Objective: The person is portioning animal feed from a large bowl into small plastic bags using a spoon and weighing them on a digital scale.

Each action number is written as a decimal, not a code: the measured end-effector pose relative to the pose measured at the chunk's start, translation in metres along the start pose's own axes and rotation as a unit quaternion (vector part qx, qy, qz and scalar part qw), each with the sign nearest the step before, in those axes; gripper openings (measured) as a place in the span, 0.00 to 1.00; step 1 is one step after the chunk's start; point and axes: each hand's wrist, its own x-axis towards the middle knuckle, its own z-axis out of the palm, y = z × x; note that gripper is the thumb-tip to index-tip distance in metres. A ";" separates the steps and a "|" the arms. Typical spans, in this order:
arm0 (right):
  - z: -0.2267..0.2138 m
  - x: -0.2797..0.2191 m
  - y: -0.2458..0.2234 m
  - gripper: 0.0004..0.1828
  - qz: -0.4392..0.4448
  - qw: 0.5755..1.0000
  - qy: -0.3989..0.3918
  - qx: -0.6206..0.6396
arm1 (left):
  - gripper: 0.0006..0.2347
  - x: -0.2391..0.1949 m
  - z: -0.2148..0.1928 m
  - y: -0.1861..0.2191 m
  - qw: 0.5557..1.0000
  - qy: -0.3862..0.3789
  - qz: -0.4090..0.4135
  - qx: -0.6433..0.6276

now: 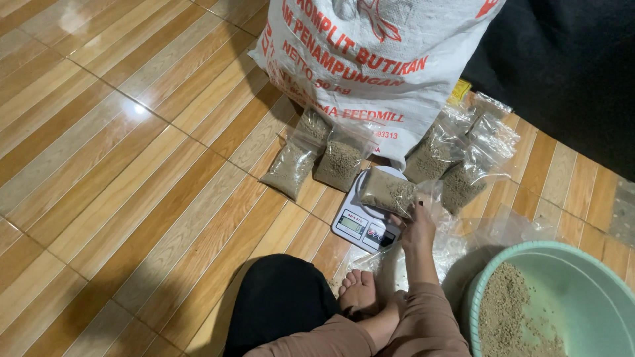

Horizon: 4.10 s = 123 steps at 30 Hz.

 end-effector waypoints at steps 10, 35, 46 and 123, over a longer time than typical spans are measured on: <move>-0.015 -0.017 -0.022 0.23 -0.081 0.981 0.039 -0.171 | 0.12 0.051 -0.006 0.038 0.998 -0.010 0.012 0.066; -0.002 -0.166 -0.094 0.25 -0.256 0.862 0.069 -0.433 | 0.05 0.009 -0.010 0.106 0.998 -0.060 -0.012 0.021; -0.095 -0.207 -0.090 0.20 -0.463 0.605 0.109 -0.639 | 0.07 0.009 -0.015 0.109 0.981 -0.058 0.088 0.164; -0.078 -0.298 -0.136 0.07 -0.334 0.715 -0.004 -0.614 | 0.33 -0.066 -0.028 0.193 0.956 -0.143 -0.106 -0.232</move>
